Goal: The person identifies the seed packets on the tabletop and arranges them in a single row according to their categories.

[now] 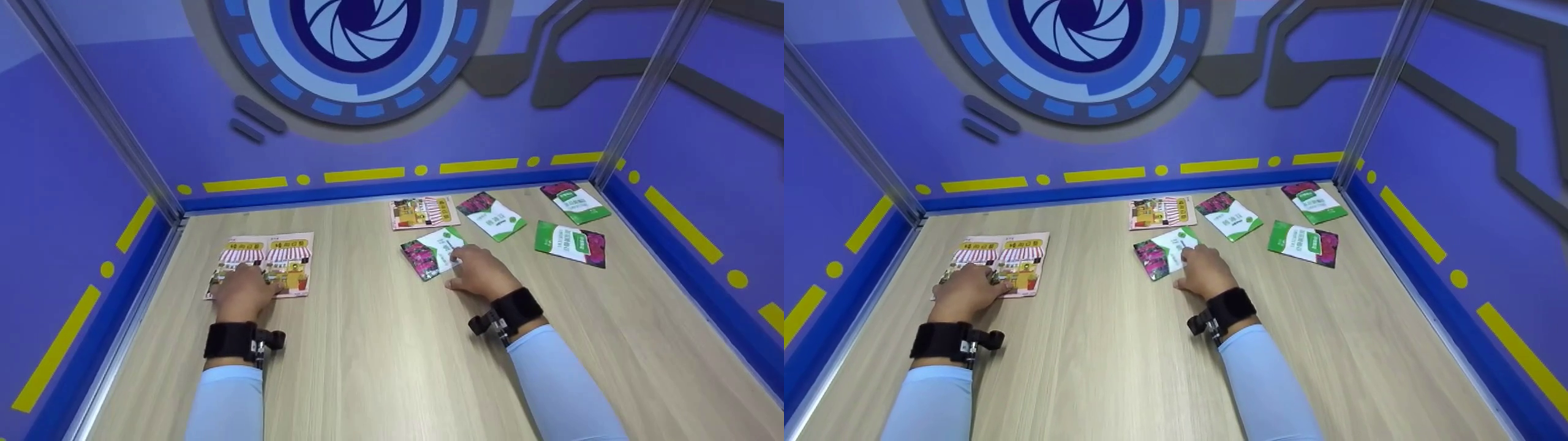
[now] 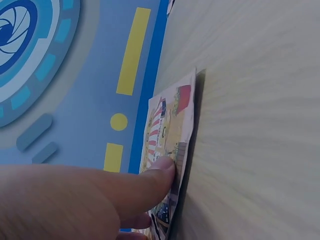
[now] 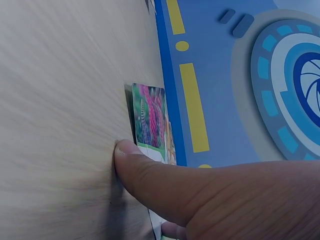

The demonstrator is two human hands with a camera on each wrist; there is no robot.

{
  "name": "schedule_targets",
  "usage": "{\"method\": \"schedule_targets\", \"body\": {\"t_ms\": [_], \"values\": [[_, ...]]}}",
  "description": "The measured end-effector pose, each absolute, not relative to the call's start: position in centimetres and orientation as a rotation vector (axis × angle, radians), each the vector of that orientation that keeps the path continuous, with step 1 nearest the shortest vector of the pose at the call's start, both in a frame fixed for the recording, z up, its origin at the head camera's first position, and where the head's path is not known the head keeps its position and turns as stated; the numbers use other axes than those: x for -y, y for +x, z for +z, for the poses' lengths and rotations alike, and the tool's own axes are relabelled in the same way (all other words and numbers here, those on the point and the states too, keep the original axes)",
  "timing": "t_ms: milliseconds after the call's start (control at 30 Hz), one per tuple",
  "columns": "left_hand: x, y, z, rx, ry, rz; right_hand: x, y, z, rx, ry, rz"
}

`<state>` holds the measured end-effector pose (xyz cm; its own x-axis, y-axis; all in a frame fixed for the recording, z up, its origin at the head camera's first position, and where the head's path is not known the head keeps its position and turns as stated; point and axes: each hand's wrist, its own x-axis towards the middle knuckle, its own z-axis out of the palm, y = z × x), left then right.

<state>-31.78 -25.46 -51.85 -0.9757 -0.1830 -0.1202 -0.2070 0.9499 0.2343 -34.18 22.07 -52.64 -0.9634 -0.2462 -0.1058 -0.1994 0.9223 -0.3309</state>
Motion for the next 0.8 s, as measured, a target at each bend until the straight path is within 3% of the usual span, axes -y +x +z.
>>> {"method": "schedule_targets", "body": {"t_ms": [367,800], "values": [[24.8,-32.2,-52.1,-3.067,-0.076,0.495,-22.0,-34.2,-52.6,-2.928,-0.315,-0.502],[24.1,-32.4,-52.5,-3.003,-0.097,0.39,-22.0,-34.2,-52.8,-2.944,-0.346,-0.481]]}}
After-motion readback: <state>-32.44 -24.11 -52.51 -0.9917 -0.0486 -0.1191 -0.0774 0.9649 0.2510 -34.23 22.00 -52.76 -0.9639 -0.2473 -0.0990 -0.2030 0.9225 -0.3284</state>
